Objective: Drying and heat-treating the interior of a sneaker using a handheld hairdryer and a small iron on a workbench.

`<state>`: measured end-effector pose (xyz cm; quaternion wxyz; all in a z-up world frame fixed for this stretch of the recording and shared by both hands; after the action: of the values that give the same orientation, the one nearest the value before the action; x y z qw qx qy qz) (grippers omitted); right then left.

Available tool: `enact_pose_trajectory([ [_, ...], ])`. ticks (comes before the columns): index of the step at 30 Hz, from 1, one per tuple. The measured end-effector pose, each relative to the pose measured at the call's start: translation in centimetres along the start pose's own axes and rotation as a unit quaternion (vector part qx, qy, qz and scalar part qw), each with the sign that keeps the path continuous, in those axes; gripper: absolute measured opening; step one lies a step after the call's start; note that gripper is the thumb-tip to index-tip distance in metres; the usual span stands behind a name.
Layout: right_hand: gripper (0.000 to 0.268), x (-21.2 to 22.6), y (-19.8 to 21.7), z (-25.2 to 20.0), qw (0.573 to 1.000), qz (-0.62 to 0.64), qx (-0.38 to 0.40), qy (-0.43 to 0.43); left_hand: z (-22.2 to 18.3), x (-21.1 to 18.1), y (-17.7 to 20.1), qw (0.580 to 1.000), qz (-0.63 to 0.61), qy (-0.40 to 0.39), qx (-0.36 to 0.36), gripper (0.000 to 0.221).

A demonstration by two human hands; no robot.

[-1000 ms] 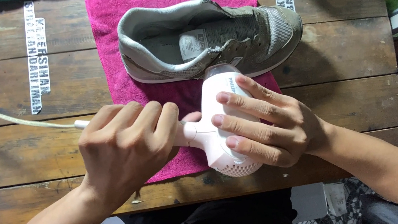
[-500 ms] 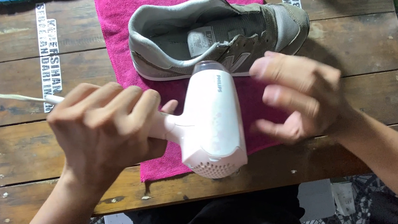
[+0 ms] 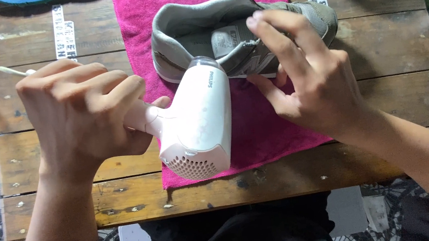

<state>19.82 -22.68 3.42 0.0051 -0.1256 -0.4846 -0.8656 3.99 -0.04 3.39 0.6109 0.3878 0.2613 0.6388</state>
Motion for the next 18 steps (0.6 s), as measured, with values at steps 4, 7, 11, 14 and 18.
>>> enact_pose_trajectory([
  [4,0.05,0.2,-1.1,2.2,0.983,0.176,0.032,-0.024,0.1,0.4,0.5,1.0,-0.008,-0.007,0.0,0.045],
  [7,0.023,-0.3,-1.4,2.3,0.981,0.186,0.03,-0.04,0.0,1.1,0.6,1.0,-0.004,-0.011,0.015,0.025],
  [11,0.018,0.3,-1.0,2.1,0.983,0.181,0.034,-0.01,0.0,1.4,1.5,0.999,-0.015,0.0,0.034,0.027],
  [14,0.014,0.1,-1.0,1.5,0.987,0.158,0.018,0.004,0.4,1.4,2.2,0.997,-0.057,0.011,0.047,0.061],
  [18,0.013,-0.1,-0.5,1.3,0.991,0.126,0.012,0.041,0.4,1.3,2.5,0.992,-0.099,0.002,0.073,0.043],
])
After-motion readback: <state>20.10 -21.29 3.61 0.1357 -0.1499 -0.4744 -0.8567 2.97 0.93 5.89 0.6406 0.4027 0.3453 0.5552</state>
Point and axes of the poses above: each hand's wrist, its own z-axis towards the middle knuckle, its own y-axis out of the back of the hand, x = y × z, the point moved 7 cm from there along z, towards the middle knuckle, and after that the axes turned 2 degrees about z, right-handed, at the moved point
